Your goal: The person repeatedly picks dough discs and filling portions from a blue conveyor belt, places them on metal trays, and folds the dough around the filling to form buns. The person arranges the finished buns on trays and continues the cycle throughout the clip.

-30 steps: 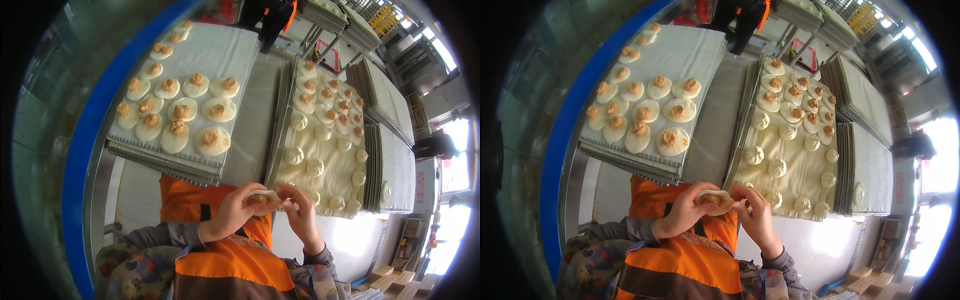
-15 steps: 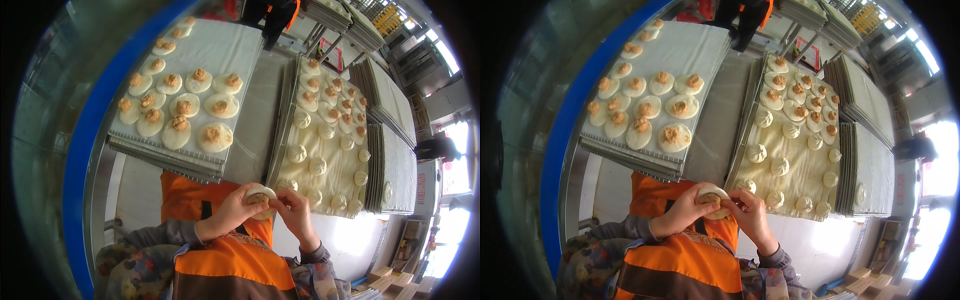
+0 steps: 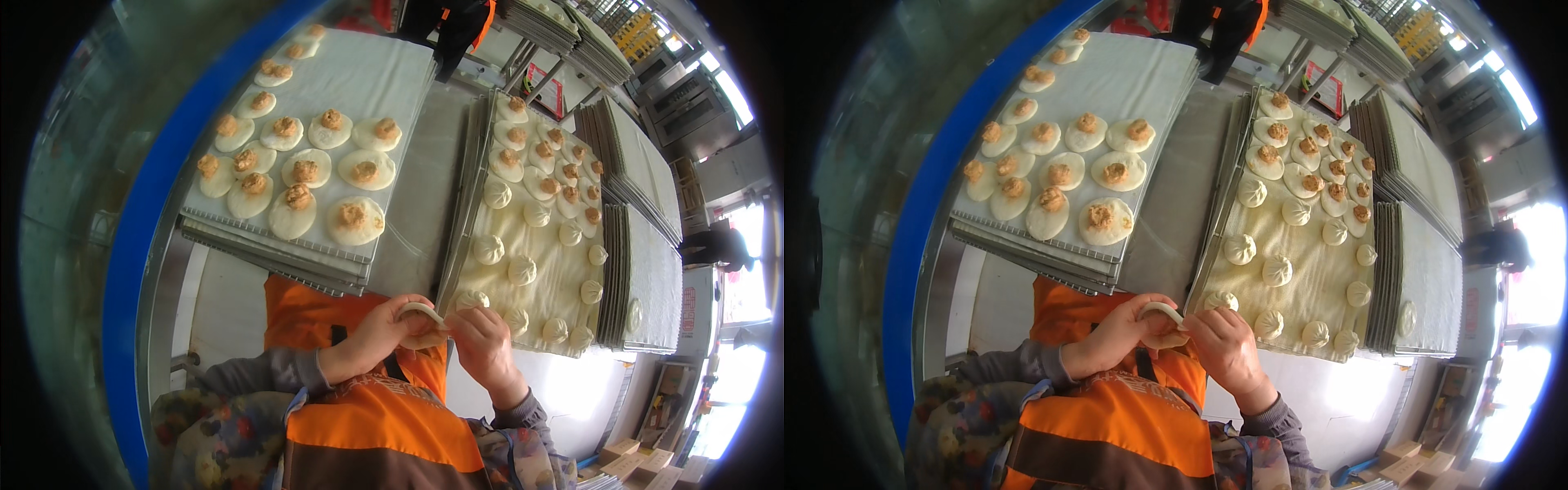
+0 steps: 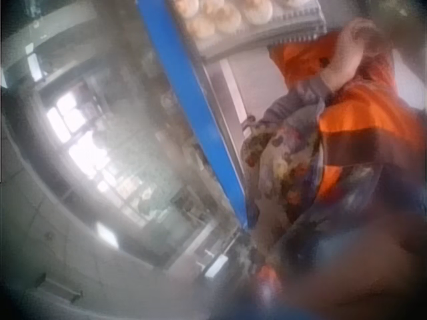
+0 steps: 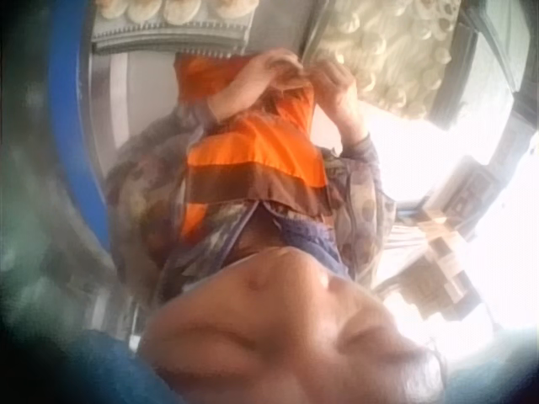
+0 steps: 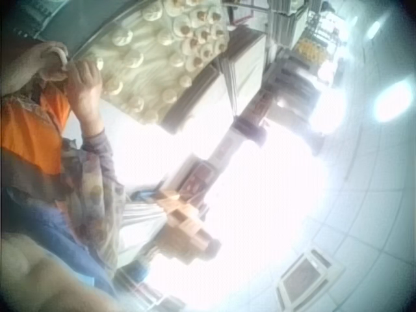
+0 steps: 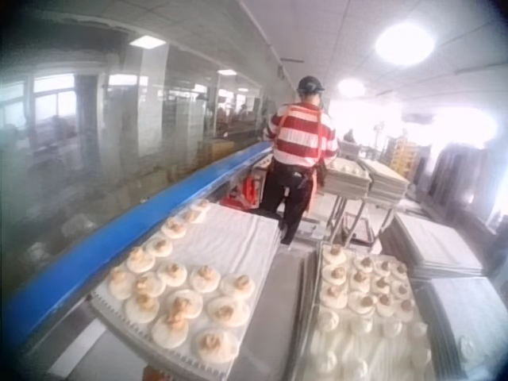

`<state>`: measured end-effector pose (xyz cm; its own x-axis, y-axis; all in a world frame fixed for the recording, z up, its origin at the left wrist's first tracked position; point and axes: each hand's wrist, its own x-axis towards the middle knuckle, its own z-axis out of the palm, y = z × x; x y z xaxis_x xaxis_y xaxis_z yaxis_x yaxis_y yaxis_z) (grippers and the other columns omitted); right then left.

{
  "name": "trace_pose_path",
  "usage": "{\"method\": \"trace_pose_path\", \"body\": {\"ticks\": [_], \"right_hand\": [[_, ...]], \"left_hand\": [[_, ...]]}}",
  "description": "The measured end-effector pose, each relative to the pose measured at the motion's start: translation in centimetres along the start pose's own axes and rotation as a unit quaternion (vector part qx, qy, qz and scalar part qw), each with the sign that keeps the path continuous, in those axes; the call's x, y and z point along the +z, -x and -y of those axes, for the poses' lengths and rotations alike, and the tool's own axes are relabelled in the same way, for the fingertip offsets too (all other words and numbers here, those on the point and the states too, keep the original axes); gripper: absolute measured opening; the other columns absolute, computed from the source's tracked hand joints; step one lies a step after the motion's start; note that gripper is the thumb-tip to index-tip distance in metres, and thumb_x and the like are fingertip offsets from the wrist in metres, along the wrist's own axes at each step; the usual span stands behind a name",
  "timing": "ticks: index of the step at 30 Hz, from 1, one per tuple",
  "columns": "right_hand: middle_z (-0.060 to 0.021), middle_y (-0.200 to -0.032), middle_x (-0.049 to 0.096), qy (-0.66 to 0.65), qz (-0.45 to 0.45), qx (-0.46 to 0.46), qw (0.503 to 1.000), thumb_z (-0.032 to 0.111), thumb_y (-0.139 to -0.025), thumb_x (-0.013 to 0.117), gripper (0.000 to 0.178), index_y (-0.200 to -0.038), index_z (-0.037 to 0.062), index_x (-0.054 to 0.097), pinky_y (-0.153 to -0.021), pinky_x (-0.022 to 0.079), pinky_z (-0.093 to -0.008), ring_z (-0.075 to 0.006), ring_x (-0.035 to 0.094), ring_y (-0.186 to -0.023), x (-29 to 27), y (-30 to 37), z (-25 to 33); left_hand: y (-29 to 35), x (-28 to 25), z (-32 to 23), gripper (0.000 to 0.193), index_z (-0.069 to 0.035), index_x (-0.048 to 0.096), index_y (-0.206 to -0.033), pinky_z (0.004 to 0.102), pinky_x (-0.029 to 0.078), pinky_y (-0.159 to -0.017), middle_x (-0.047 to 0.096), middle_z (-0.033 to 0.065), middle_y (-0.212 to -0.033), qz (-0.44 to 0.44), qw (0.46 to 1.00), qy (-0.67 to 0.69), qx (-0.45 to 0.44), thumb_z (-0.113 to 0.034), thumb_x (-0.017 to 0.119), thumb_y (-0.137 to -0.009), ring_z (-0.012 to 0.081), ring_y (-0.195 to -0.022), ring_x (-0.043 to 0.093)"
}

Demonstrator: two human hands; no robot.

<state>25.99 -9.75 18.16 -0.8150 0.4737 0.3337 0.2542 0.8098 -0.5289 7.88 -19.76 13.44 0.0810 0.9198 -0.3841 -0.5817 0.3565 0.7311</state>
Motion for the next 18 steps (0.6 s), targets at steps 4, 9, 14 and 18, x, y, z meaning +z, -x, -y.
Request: {"method": "trace_pose_path", "body": {"ticks": [4, 9, 14, 18], "right_hand": [[-0.0085, -0.091, 0.063, -0.115, -0.015, 0.101, 0.988, -0.001, -0.075, 0.073, 0.026, -0.1, 0.0038, 0.068, -0.072, 0.052, -0.0405, -0.0291, 0.063, -0.081, -0.4, -0.8, 0.5], [-0.0092, -0.093, 0.063, -0.011, 0.041, 0.003, 0.999, -0.002, -0.079, 0.072, 0.029, -0.107, 0.0023, 0.066, -0.073, 0.053, -0.0398, -0.0284, 0.063, -0.082, -0.9, -1.6, 1.3], [-0.0112, -0.091, 0.063, -0.189, 0.06, 0.181, 0.963, -0.003, -0.085, 0.07, 0.025, -0.109, 0.0012, 0.065, -0.072, 0.054, -0.0373, -0.03, 0.064, -0.079, -1.3, -1.2, 1.7], [-0.0118, -0.091, 0.063, -0.079, 0.017, 0.122, 0.989, -0.004, -0.085, 0.069, 0.023, -0.107, 0.0005, 0.064, -0.07, 0.054, -0.0374, -0.0296, 0.065, -0.079, -0.8, -1.5, 1.0]], "left_hand": [[0.1, 0.0, -0.5, 0.024, -0.003, 0.056, -0.129, 0.0229, 0.054, -0.079, 0.069, 0.0063, -0.112, 0.061, 0.996, -0.054, 0.037, -0.008, 0.054, -0.106, 0.0096, -0.097, 0.065], [0.0, -0.1, -1.7, 0.026, -0.001, 0.056, -0.129, 0.0282, 0.055, -0.075, 0.07, 0.0073, -0.107, 0.047, 0.987, -0.156, 0.009, -0.008, 0.058, -0.103, 0.0121, -0.091, 0.068], [0.1, 0.5, -1.5, 0.039, 0.0, 0.05, -0.14, 0.0297, 0.055, -0.087, 0.07, 0.0097, -0.112, 0.01, 0.898, -0.371, 0.237, -0.009, 0.059, -0.104, 0.0164, -0.1, 0.069], [0.2, 0.5, -1.2, 0.045, -0.002, 0.046, -0.145, 0.0292, 0.052, -0.097, 0.065, 0.0103, -0.12, 0.029, 0.984, -0.124, 0.123, -0.011, 0.061, -0.104, 0.0139, -0.108, 0.064]]}}
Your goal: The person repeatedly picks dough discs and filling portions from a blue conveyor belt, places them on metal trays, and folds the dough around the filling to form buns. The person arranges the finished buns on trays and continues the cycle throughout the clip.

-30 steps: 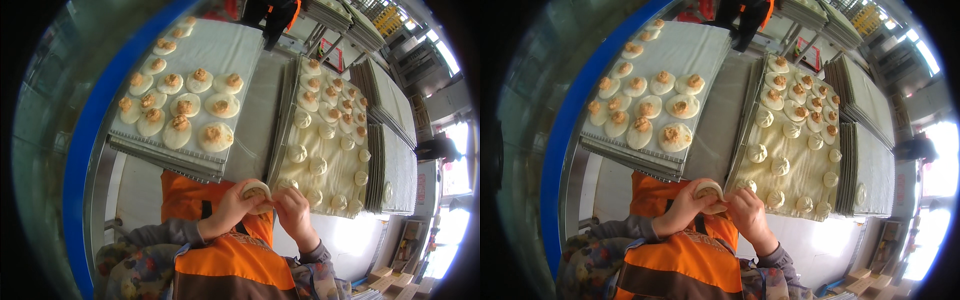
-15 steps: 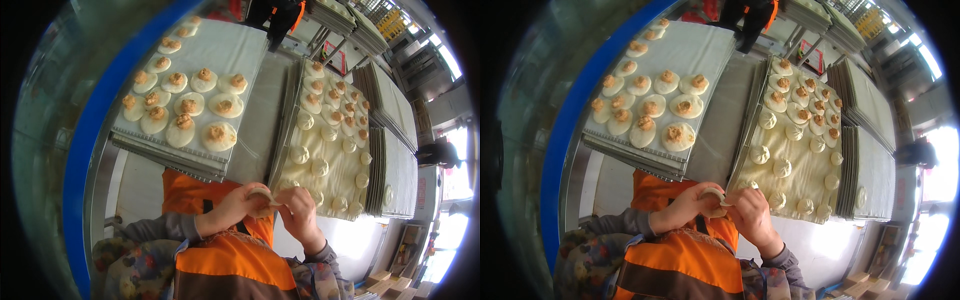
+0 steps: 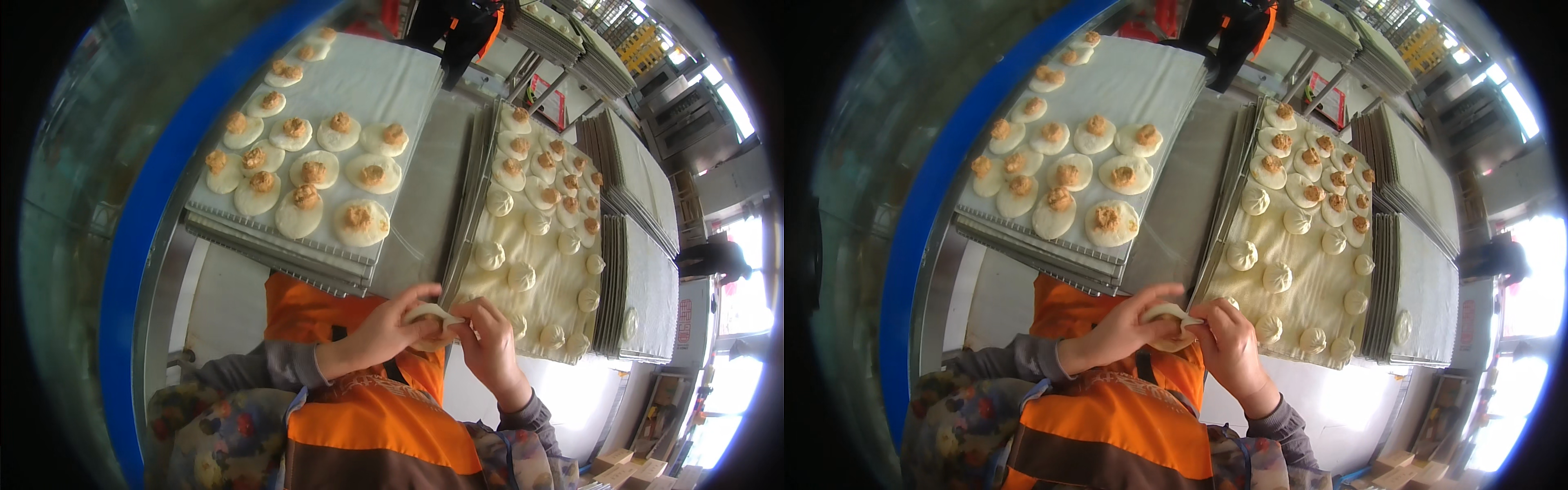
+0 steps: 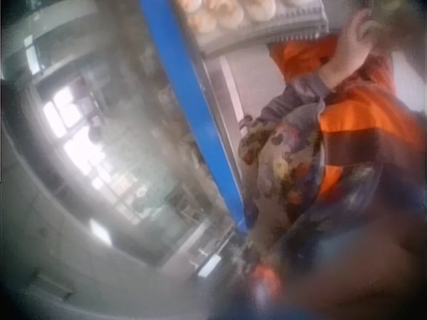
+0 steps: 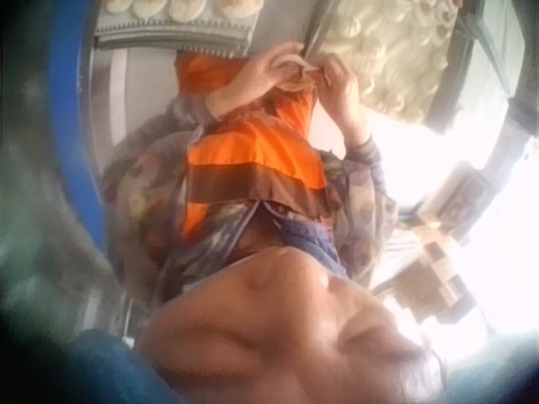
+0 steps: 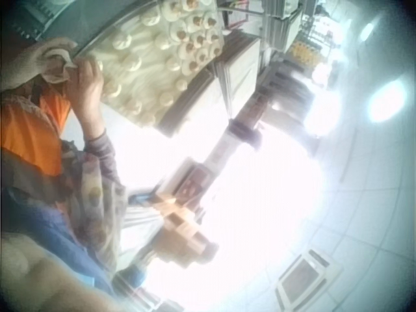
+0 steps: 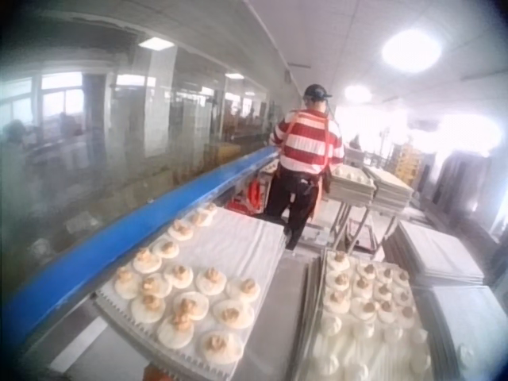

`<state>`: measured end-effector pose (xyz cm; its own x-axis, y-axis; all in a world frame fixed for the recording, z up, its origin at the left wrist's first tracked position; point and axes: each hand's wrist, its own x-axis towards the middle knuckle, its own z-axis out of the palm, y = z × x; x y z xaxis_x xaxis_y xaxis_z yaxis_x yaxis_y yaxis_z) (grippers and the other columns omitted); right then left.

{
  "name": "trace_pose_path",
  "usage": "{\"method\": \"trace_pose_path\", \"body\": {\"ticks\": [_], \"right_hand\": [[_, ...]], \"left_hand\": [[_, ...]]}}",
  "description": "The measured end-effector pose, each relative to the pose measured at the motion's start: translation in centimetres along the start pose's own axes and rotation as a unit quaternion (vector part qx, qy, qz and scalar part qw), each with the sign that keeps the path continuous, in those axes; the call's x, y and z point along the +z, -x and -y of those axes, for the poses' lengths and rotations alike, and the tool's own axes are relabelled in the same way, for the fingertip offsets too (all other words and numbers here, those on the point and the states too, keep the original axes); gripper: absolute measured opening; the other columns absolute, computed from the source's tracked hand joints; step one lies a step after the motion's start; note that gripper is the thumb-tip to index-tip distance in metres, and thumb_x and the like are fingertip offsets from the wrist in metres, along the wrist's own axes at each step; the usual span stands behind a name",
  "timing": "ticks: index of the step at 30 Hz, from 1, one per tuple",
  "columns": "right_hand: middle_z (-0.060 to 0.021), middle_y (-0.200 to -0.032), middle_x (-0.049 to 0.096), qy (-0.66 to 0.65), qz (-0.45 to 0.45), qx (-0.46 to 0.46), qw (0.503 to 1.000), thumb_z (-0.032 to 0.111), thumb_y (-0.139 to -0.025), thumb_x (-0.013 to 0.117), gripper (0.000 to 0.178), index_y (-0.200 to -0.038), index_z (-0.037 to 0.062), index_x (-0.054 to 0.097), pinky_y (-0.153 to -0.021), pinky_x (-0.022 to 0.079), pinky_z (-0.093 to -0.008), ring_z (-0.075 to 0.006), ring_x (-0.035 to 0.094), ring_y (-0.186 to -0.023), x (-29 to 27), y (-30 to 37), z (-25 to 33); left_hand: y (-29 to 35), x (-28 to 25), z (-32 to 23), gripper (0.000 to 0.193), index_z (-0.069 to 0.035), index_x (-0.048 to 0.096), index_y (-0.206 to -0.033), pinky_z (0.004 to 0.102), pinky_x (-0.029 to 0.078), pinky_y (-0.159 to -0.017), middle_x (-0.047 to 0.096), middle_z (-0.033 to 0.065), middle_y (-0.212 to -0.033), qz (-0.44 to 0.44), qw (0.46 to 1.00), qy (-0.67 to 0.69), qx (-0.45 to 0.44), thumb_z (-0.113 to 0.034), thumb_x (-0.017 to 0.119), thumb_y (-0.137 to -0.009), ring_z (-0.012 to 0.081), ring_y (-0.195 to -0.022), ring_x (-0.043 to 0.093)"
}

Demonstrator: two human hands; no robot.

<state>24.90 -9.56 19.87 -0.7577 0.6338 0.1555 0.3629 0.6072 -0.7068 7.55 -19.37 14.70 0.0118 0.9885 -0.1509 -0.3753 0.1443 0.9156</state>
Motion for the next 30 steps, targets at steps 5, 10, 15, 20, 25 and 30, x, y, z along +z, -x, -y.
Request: {"method": "trace_pose_path", "body": {"ticks": [5, 10, 15, 20, 25, 30], "right_hand": [[-0.0112, -0.092, 0.064, -0.019, -0.003, -0.053, 0.998, -0.004, -0.084, 0.07, 0.02, -0.102, 0.002, 0.065, -0.07, 0.054, -0.0383, -0.0306, 0.066, -0.079, -0.3, 0.2, 0.4], [-0.0094, -0.096, 0.064, 0.026, 0.07, -0.073, 0.995, -0.004, -0.08, 0.071, 0.025, -0.103, 0.0044, 0.064, -0.077, 0.052, -0.0386, -0.0275, 0.065, -0.086, -0.5, -0.1, 0.5], [-0.0084, -0.098, 0.062, -0.008, 0.015, -0.177, 0.984, 0.004, -0.075, 0.072, 0.031, -0.105, 0.0061, 0.064, -0.076, 0.05, -0.0392, -0.0263, 0.063, -0.085, -0.5, -0.7, 0.3], [-0.009, -0.099, 0.06, 0.2, 0.093, -0.26, 0.94, 0.007, -0.076, 0.074, 0.035, -0.109, 0.0054, 0.062, -0.076, 0.049, -0.0415, -0.0293, 0.061, -0.086, -0.8, -0.1, 0.8], [-0.0105, -0.097, 0.06, 0.047, 0.093, -0.077, 0.992, 0.005, -0.077, 0.076, 0.033, -0.107, 0.0058, 0.062, -0.075, 0.047, -0.038, -0.0301, 0.061, -0.085, -0.2, -0.1, 0.0], [-0.0089, -0.093, 0.06, 0.135, 0.039, -0.136, 0.981, 0.004, -0.078, 0.075, 0.03, -0.104, 0.0058, 0.062, -0.073, 0.046, -0.0396, -0.0291, 0.061, -0.082, -0.3, -0.5, -0.4]], "left_hand": [[0.9, 0.4, 0.1, 0.032, -0.004, 0.051, -0.138, 0.0258, 0.051, -0.096, 0.059, 0.007, -0.122, -0.004, 1.0, -0.013, -0.017, -0.006, 0.053, -0.106, 0.0127, -0.109, 0.061], [0.5, -0.1, 0.7, 0.031, -0.004, 0.05, -0.135, 0.0303, 0.053, -0.087, 0.055, 0.0102, -0.113, 0.008, 0.993, -0.11, 0.047, -0.002, 0.048, -0.105, 0.0185, -0.096, 0.062], [0.6, -0.9, 0.2, 0.028, -0.004, 0.051, -0.132, 0.0317, 0.055, -0.081, 0.051, 0.0139, -0.118, 0.079, 0.982, -0.172, 0.024, -0.005, 0.051, -0.104, 0.0221, -0.097, 0.063], [-0.2, -1.9, -1.4, 0.023, -0.004, 0.053, -0.125, 0.0288, 0.054, -0.071, 0.056, 0.0121, -0.111, 0.143, 0.97, -0.157, -0.116, -0.005, 0.053, -0.102, 0.015, -0.079, 0.062], [-1.0, -2.2, -0.9, 0.036, -0.004, 0.047, -0.14, 0.0253, 0.051, -0.079, 0.061, 0.0043, -0.106, 0.188, 0.98, -0.045, -0.052, -0.004, 0.052, -0.104, 0.0098, -0.087, 0.059], [0.2, -1.5, 0.5, 0.045, -0.008, 0.037, -0.152, 0.0256, 0.049, -0.086, 0.058, 0.0028, -0.107, 0.091, 0.991, -0.044, -0.09, -0.004, 0.048, -0.108, 0.0102, -0.096, 0.057]]}}
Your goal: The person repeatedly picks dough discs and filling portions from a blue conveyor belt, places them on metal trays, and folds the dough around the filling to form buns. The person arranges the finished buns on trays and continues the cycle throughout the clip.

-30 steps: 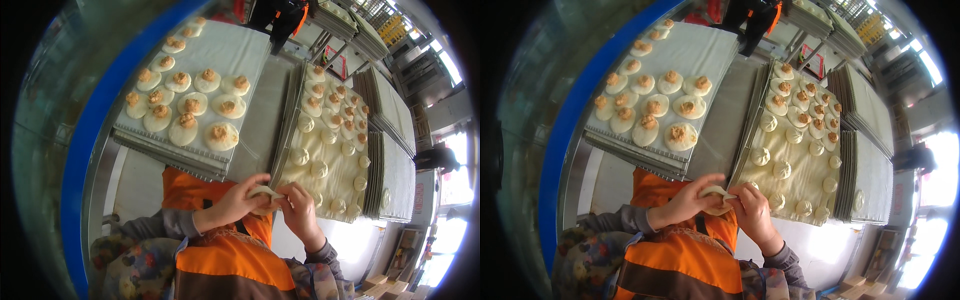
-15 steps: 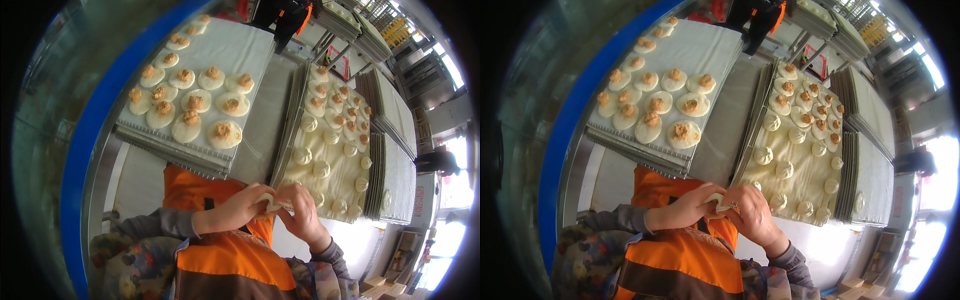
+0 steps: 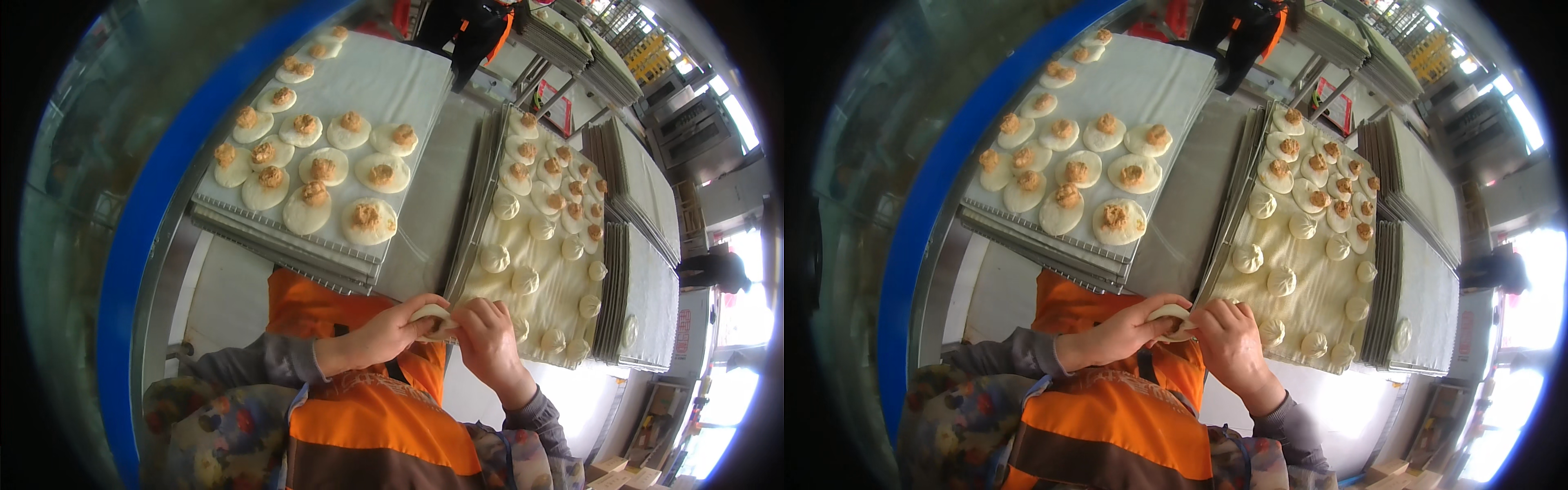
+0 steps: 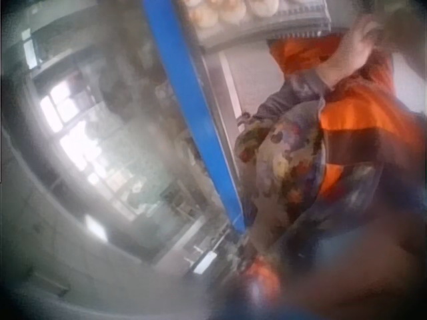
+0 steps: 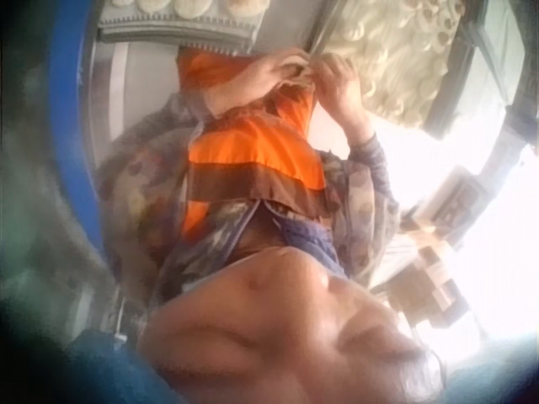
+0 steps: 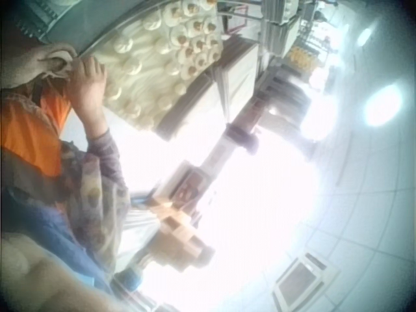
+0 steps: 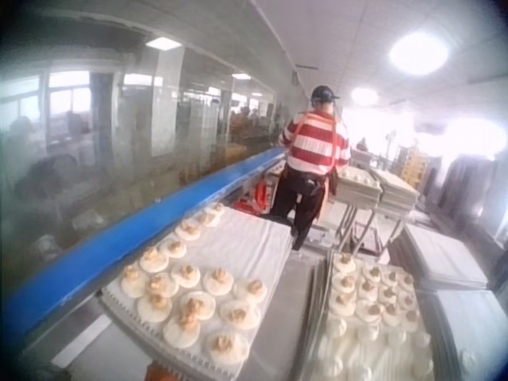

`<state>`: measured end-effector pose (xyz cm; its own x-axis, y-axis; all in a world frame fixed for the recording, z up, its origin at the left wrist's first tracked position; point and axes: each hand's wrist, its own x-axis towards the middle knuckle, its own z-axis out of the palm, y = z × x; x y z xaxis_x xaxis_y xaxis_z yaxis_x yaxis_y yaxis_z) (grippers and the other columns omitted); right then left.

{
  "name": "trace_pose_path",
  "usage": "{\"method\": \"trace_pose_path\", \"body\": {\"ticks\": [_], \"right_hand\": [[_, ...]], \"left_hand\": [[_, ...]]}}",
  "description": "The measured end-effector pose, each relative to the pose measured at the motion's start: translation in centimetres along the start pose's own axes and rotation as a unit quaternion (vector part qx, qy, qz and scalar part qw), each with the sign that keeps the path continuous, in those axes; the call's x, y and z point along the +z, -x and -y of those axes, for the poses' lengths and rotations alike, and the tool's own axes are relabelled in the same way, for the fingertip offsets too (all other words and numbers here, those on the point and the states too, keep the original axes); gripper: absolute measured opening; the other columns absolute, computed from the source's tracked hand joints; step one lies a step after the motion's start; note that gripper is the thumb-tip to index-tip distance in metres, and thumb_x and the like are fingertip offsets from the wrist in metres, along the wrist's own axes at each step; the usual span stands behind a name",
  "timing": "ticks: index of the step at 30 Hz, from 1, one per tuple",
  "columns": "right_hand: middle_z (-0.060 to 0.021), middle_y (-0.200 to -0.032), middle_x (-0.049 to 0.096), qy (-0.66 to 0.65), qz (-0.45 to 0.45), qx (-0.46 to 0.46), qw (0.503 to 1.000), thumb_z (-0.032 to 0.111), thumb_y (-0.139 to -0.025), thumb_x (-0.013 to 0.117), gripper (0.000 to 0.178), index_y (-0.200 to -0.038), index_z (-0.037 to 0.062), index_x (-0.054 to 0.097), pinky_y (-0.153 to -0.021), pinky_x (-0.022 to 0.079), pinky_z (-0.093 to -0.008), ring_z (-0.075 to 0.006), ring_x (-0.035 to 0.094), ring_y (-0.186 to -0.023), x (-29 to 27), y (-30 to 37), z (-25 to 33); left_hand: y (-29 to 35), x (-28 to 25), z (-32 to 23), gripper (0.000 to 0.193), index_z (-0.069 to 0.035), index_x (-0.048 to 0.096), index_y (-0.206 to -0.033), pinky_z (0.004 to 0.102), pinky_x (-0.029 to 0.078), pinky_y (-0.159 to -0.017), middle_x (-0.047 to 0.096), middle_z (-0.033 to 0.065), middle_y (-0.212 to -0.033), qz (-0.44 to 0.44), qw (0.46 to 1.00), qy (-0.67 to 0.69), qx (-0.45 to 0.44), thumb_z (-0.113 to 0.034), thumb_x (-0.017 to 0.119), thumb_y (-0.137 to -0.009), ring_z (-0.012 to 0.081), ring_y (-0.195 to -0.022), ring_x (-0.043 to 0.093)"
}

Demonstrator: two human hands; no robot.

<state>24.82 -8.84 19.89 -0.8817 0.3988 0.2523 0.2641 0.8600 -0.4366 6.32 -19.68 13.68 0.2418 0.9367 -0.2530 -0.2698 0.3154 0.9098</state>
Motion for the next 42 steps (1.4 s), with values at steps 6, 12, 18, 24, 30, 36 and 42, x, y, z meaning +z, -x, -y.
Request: {"method": "trace_pose_path", "body": {"ticks": [6, 12, 18, 24, 30, 36, 42], "right_hand": [[-0.0074, -0.096, 0.061, -0.144, 0.02, 0.064, 0.987, 0.004, -0.079, 0.073, 0.026, -0.103, 0.0068, 0.063, -0.073, 0.048, -0.0379, -0.0279, 0.061, -0.084, -0.8, -0.5, 0.7], [-0.0068, -0.099, 0.061, -0.122, -0.039, -0.061, 0.99, 0.003, -0.076, 0.07, 0.033, -0.108, 0.0057, 0.064, -0.079, 0.048, -0.0396, -0.0278, 0.061, -0.09, -0.5, -1.2, 0.7], [-0.0065, -0.103, 0.062, 0.076, 0.038, -0.127, 0.988, 0.006, -0.074, 0.077, 0.04, -0.111, 0.0082, 0.06, -0.079, 0.045, -0.0389, -0.0264, 0.059, -0.09, -0.7, -1.0, 1.3], [-0.0086, -0.098, 0.061, -0.02, 0.0, -0.017, 1.0, 0.003, -0.076, 0.073, 0.029, -0.101, 0.0062, 0.059, -0.078, 0.046, -0.041, -0.0303, 0.06, -0.088, -0.1, -1.2, 0.5], [-0.0077, -0.095, 0.062, 0.011, -0.002, -0.039, 0.999, 0.004, -0.076, 0.071, 0.029, -0.103, 0.0065, 0.06, -0.075, 0.048, -0.0399, -0.0283, 0.062, -0.084, 0.7, -1.4, 0.2], [-0.0083, -0.093, 0.063, -0.024, 0.001, -0.058, 0.998, 0.003, -0.077, 0.074, 0.027, -0.101, 0.0055, 0.061, -0.074, 0.05, -0.0403, -0.0298, 0.063, -0.083, 0.0, -1.9, 0.1], [-0.0075, -0.09, 0.064, -0.081, -0.004, -0.01, 0.997, 0.003, -0.077, 0.076, 0.025, -0.098, 0.0049, 0.063, -0.073, 0.049, -0.04, -0.0289, 0.063, -0.081, -0.1, -2.2, 0.2]], "left_hand": [[0.0, 1.0, 0.6, 0.038, -0.008, 0.043, -0.146, 0.0248, 0.049, -0.081, 0.057, 0.0036, -0.111, -0.054, 0.952, -0.144, 0.265, -0.006, 0.047, -0.108, 0.0104, -0.091, 0.056], [0.4, 0.5, -0.4, 0.032, -0.007, 0.051, -0.134, 0.0383, 0.05, -0.092, 0.059, 0.0138, -0.113, -0.061, 0.952, -0.204, 0.219, -0.001, 0.051, -0.102, 0.0277, -0.097, 0.062], [-0.3, -0.9, -1.5, 0.027, -0.006, 0.051, -0.129, 0.032, 0.049, -0.078, 0.057, 0.0108, -0.092, 0.033, 0.995, -0.04, -0.083, -0.004, 0.052, -0.101, 0.0178, -0.082, 0.056], [-0.8, -0.4, -1.3, 0.034, -0.006, 0.052, -0.131, 0.0272, 0.044, -0.067, 0.06, 0.0008, -0.099, 0.02, 0.987, 0.162, 0.011, -0.028, 0.04, -0.108, 0.0091, -0.081, 0.052], [-1.5, 1.2, 0.1, 0.051, -0.008, 0.056, -0.126, 0.0211, 0.035, -0.052, 0.062, -0.0003, -0.092, -0.092, 0.969, 0.229, 0.0, -0.052, 0.035, -0.111, 0.005, -0.065, 0.046], [-1.2, 1.3, 1.3, 0.055, -0.007, 0.063, -0.116, 0.0194, 0.036, -0.053, 0.059, -0.0014, -0.083, -0.124, 0.976, 0.179, 0.029, -0.056, 0.04, -0.108, 0.0022, -0.062, 0.044], [-1.7, 1.3, 0.8, 0.057, -0.006, 0.063, -0.116, 0.0169, 0.041, -0.058, 0.061, -0.0013, -0.089, -0.142, 0.968, 0.114, 0.173, -0.058, 0.04, -0.108, 0.002, -0.07, 0.052]]}}
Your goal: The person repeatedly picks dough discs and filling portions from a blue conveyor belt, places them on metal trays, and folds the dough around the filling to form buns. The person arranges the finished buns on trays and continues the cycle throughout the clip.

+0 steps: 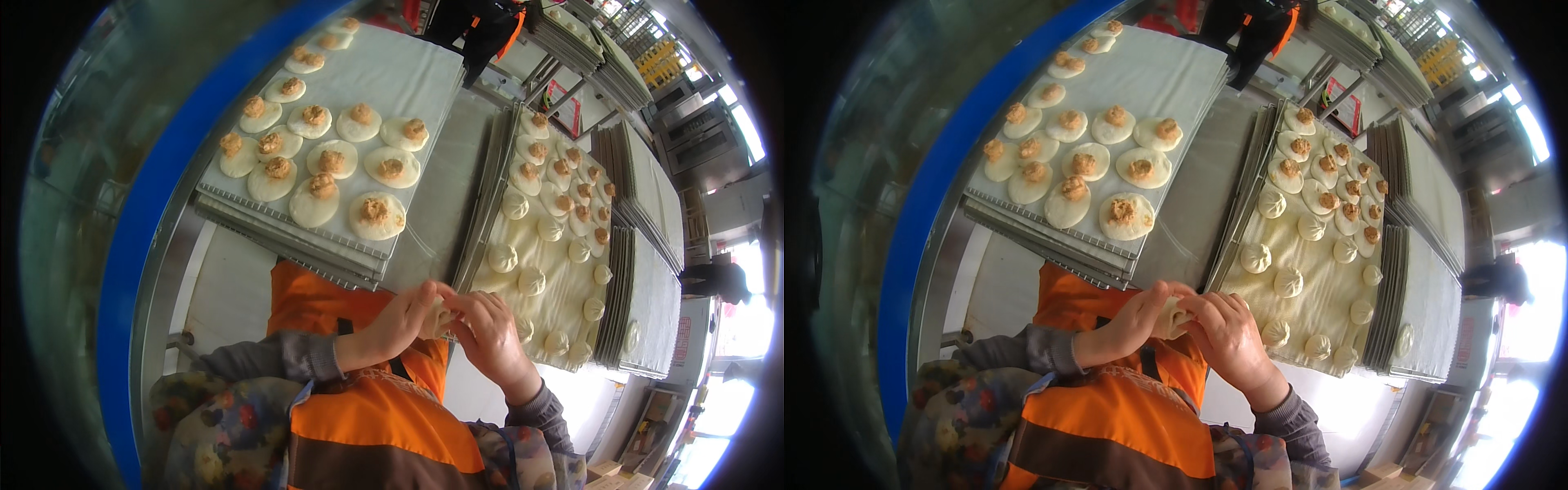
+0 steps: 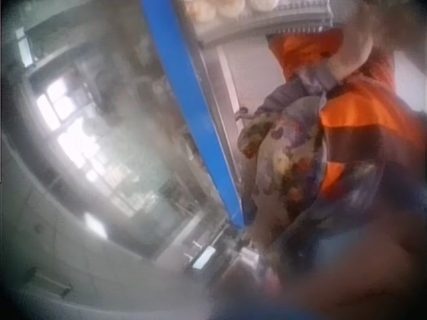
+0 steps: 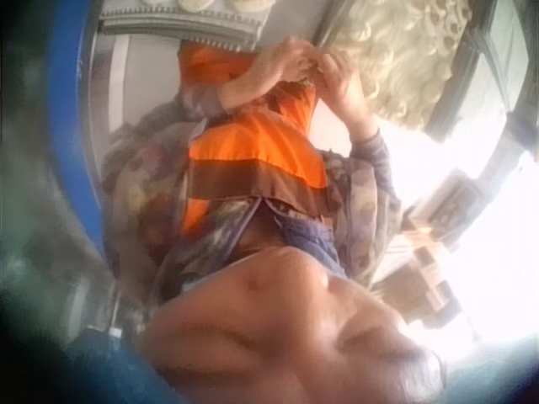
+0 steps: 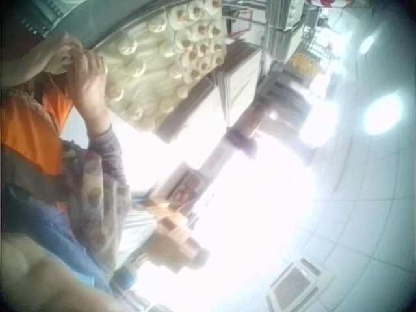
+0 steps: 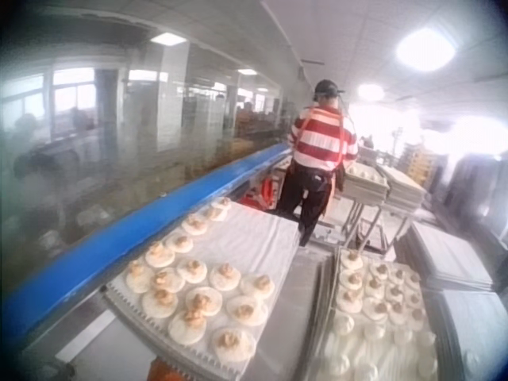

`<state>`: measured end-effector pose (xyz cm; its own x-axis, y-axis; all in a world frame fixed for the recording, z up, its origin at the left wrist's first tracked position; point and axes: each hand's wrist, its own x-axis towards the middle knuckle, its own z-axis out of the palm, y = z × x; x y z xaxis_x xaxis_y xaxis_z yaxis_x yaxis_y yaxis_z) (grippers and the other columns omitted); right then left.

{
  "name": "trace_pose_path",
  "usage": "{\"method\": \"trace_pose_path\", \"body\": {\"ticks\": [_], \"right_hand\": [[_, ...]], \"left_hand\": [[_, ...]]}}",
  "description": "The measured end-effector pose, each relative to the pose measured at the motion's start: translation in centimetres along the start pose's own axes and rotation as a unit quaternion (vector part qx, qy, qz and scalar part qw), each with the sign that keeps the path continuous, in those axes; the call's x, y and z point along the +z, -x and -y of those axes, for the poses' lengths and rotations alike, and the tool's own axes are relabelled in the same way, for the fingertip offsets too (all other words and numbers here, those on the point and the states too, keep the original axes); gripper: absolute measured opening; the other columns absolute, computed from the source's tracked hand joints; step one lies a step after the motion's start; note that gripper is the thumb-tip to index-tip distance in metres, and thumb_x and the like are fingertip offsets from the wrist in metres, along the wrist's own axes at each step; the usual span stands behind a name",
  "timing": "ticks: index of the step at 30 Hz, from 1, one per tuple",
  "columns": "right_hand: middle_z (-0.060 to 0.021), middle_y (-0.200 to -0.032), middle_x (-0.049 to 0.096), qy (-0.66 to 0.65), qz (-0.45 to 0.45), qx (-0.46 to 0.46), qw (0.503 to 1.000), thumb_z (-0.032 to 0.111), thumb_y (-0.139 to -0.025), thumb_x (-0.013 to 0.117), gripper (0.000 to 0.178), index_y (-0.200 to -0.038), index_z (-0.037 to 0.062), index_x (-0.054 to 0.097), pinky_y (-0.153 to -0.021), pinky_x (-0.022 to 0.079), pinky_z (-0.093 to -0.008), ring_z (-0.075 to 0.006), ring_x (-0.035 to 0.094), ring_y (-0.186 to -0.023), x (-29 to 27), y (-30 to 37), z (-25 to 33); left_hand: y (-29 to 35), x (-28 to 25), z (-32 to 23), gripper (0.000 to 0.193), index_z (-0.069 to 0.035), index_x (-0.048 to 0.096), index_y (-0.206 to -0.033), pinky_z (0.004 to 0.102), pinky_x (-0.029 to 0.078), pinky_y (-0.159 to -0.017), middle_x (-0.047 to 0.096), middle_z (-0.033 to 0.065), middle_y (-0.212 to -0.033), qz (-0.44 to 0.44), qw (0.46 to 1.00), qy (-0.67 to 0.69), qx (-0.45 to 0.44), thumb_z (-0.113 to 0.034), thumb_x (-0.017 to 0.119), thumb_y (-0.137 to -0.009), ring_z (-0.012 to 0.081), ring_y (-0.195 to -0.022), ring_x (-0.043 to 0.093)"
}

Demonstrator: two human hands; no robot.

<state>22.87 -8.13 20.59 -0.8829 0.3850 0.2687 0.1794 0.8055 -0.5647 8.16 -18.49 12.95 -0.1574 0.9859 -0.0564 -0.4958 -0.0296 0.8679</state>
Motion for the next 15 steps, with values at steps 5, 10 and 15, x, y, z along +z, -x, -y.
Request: {"method": "trace_pose_path", "body": {"ticks": [5, 10, 15], "right_hand": [[-0.0076, -0.087, 0.066, 0.139, -0.003, -0.066, 0.988, 0.004, -0.077, 0.077, 0.026, -0.099, 0.0055, 0.063, -0.073, 0.048, -0.0393, -0.0283, 0.064, -0.079, -0.1, 0.0, 0.2], [-0.0048, -0.088, 0.066, 0.039, 0.002, -0.004, 0.999, 0.006, -0.079, 0.075, 0.019, -0.094, 0.0075, 0.063, -0.073, 0.047, -0.0369, -0.0244, 0.064, -0.08, 0.2, 0.1, 0.1], [-0.0041, -0.087, 0.066, 0.128, -0.003, -0.041, 0.991, 0.006, -0.079, 0.075, 0.018, -0.092, 0.0081, 0.063, -0.074, 0.048, -0.0381, -0.0241, 0.064, -0.079, 0.2, 0.3, -0.1]], "left_hand": [[0.2, -0.8, -0.7, 0.061, -0.006, 0.059, -0.12, 0.0199, 0.044, -0.056, 0.061, 0.0017, -0.086, 0.028, 0.986, 0.032, -0.162, -0.059, 0.032, -0.109, 0.006, -0.064, 0.053], [-0.4, -1.3, -0.9, 0.058, -0.007, 0.058, -0.121, 0.0209, 0.038, -0.049, 0.058, 0.0016, -0.08, 0.048, 0.986, -0.102, -0.122, -0.057, 0.031, -0.11, 0.0062, -0.055, 0.047], [0.3, -0.5, -0.9, 0.056, -0.007, 0.059, -0.118, 0.0221, 0.039, -0.048, 0.058, 0.003, -0.075, 0.07, 0.995, -0.025, -0.071, -0.053, 0.029, -0.111, 0.0067, -0.052, 0.046]]}}
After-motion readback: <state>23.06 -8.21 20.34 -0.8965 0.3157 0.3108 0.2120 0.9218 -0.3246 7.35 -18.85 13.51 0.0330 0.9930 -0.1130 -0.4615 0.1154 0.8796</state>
